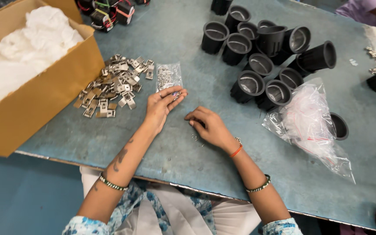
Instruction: The person sorts small metal screws on a workbench, picking them up and placing them into a clear plastic bag. They handle the screws one at a time, occasionally adjusting the pile and the bag.
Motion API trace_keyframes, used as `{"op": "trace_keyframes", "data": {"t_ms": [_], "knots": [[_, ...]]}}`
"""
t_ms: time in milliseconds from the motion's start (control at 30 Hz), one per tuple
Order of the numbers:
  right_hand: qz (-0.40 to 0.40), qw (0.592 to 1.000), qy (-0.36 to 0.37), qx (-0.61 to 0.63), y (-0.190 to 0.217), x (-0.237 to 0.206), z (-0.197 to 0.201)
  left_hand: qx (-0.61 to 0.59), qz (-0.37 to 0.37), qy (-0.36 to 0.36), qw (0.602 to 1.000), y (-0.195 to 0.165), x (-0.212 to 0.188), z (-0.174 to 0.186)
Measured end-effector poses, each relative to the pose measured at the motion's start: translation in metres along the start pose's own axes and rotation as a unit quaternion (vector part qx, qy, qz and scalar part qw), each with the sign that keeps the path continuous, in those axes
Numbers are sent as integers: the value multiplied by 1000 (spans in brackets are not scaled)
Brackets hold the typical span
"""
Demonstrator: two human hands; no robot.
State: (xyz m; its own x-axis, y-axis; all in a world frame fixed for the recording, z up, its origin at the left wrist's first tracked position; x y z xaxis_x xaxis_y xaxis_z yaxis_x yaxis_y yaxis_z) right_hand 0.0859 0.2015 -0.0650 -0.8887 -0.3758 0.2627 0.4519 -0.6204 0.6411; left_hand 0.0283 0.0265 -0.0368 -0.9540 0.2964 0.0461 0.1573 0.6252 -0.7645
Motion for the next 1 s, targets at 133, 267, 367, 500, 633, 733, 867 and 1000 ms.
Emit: {"op": "trace_keyframes", "data": {"t_ms": [133, 267, 367, 500, 633, 733, 867, 1000], "knots": [[-8, 1000, -4, 1, 2, -2, -1, 4, 10, -5, 1000, 5, 1, 5], [-10, 1000, -2, -5, 5, -2, -1, 1, 16, -15, 1000, 9, 3, 10], [-25, 1000, -2, 0, 6, -3, -1, 4, 20, -16, 1000, 12, 4, 13], [-1, 1000, -7, -8, 6, -2, -3, 5, 18, -16, 1000, 14, 4, 15], [15, 1000, -14, -15, 7, -3, -2, 9, 14, -11, 1000, 13, 4, 13], [16, 1000, -16, -5, 7, -3, -2, 8, 14, -15, 1000, 12, 4, 11], [-21, 1000, -9, 9, 5, -4, -2, 5, 6, -15, 1000, 11, 4, 7], [8, 1000, -13, -10, 4, -3, -2, 3, -5, -17, 1000, 8, 2, 3]]}}
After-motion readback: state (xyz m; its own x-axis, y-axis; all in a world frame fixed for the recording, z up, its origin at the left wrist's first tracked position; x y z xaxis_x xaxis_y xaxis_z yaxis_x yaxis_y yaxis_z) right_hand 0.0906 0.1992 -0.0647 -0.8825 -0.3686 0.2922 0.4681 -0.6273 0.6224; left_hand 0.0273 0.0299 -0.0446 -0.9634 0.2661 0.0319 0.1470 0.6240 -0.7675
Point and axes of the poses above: each hand's wrist, its own x-axis towards the middle knuckle, its own z-axis out of the back of the hand, y = z × x, the point moved 2 cm from there along x, towards the middle knuckle, and after that the axes turned 1 degree about -z, right-handed, at the moved point
